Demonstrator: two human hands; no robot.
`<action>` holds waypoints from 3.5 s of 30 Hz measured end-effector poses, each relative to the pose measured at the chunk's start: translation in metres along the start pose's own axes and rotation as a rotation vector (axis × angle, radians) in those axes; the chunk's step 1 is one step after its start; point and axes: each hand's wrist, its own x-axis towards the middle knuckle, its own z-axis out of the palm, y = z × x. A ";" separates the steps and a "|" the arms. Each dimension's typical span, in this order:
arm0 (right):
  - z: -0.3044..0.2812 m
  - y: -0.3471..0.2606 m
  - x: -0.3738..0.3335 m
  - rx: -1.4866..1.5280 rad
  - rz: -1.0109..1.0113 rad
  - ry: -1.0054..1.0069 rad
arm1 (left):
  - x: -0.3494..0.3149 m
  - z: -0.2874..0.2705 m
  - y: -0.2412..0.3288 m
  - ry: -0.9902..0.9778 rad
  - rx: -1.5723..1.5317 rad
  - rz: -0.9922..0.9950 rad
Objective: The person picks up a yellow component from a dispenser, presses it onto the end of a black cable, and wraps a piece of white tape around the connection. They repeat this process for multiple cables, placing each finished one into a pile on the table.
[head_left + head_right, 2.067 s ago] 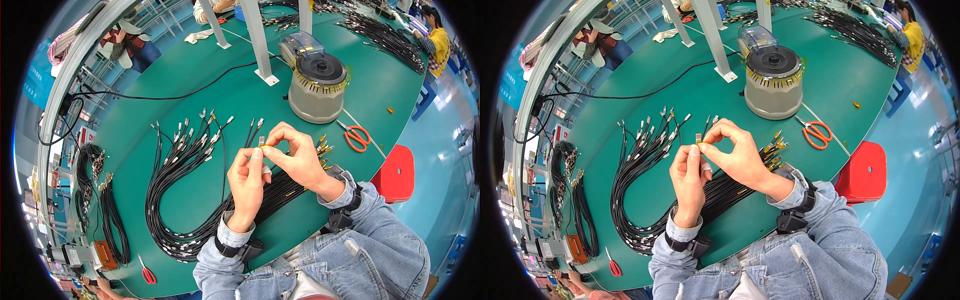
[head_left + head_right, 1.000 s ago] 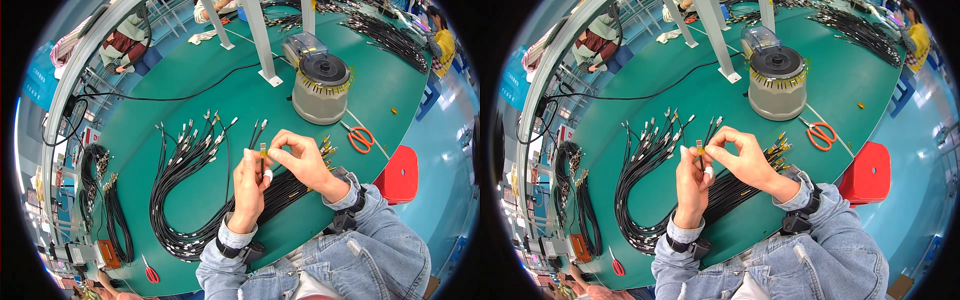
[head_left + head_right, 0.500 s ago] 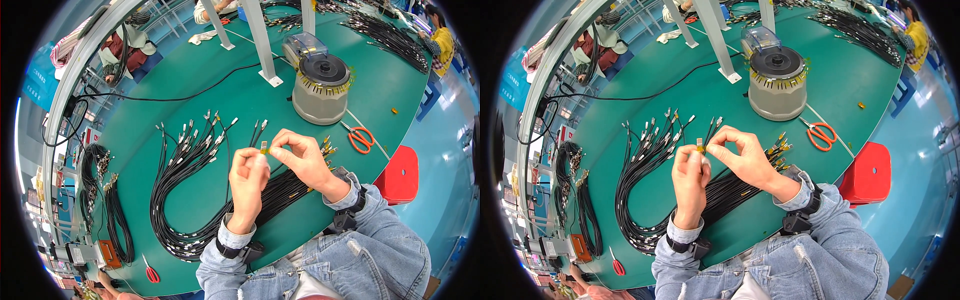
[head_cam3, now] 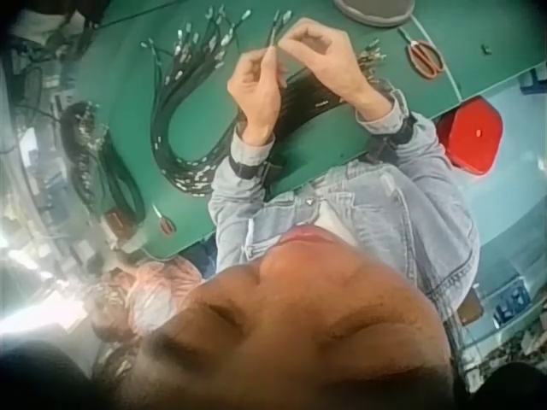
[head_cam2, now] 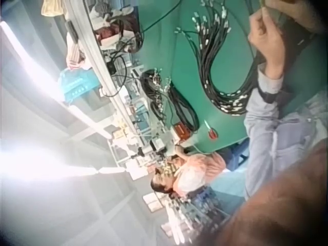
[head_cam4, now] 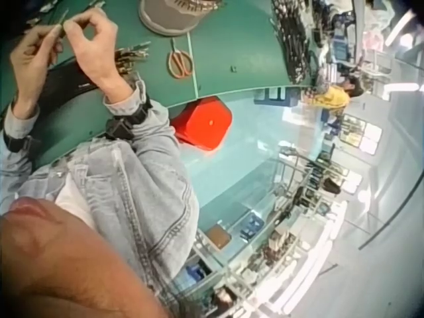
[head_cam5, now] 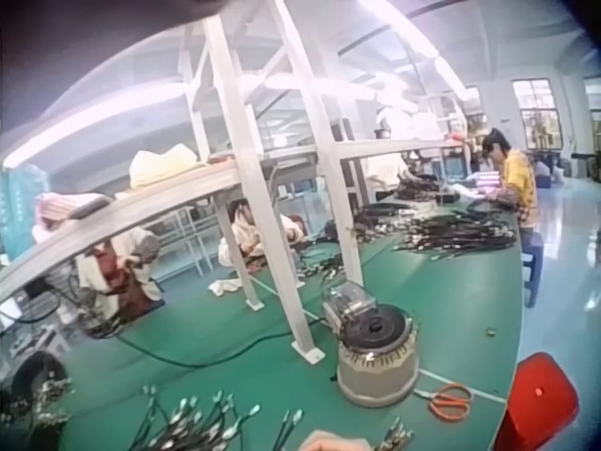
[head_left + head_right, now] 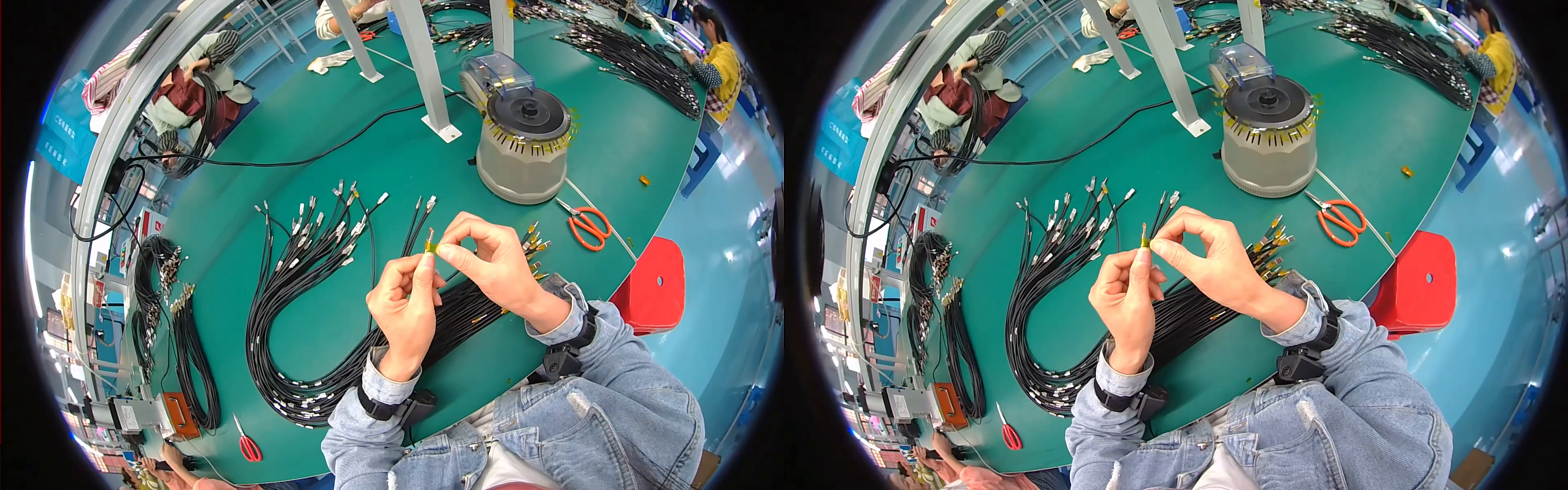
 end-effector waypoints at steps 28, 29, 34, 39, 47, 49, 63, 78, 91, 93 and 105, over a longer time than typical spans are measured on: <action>0.000 -0.002 0.003 0.331 0.229 -0.042 | 0.004 -0.010 -0.002 -0.254 -0.436 -0.325; 0.000 -0.001 0.003 0.330 0.229 -0.043 | 0.004 -0.011 -0.002 -0.271 -0.462 -0.351; 0.000 0.007 0.003 0.381 0.238 -0.064 | 0.007 -0.014 -0.003 -0.332 -0.511 -0.417; 0.002 0.005 0.004 0.474 0.310 -0.086 | 0.009 -0.017 -0.005 -0.391 -0.535 -0.460; -0.006 0.019 0.006 0.547 0.285 -0.204 | 0.011 -0.021 -0.016 -0.554 -0.732 -0.532; -0.006 0.020 0.006 0.538 0.265 -0.218 | 0.012 -0.022 -0.017 -0.556 -0.787 -0.564; -0.075 -0.029 0.009 -0.102 0.048 0.252 | 0.008 0.010 -0.053 -0.396 0.068 0.073; -0.233 -0.068 0.095 -0.770 0.551 0.279 | 0.003 0.008 -0.064 -0.523 0.706 0.212; -0.214 -0.081 0.096 -0.510 0.278 0.223 | 0.068 -0.027 -0.098 -0.219 1.005 0.079; -0.193 -0.090 0.085 -0.418 0.204 0.238 | 0.070 -0.027 -0.101 -0.256 0.959 -0.039; -0.065 -0.053 0.021 0.090 0.198 -0.069 | 0.061 -0.022 -0.096 -0.120 0.972 0.314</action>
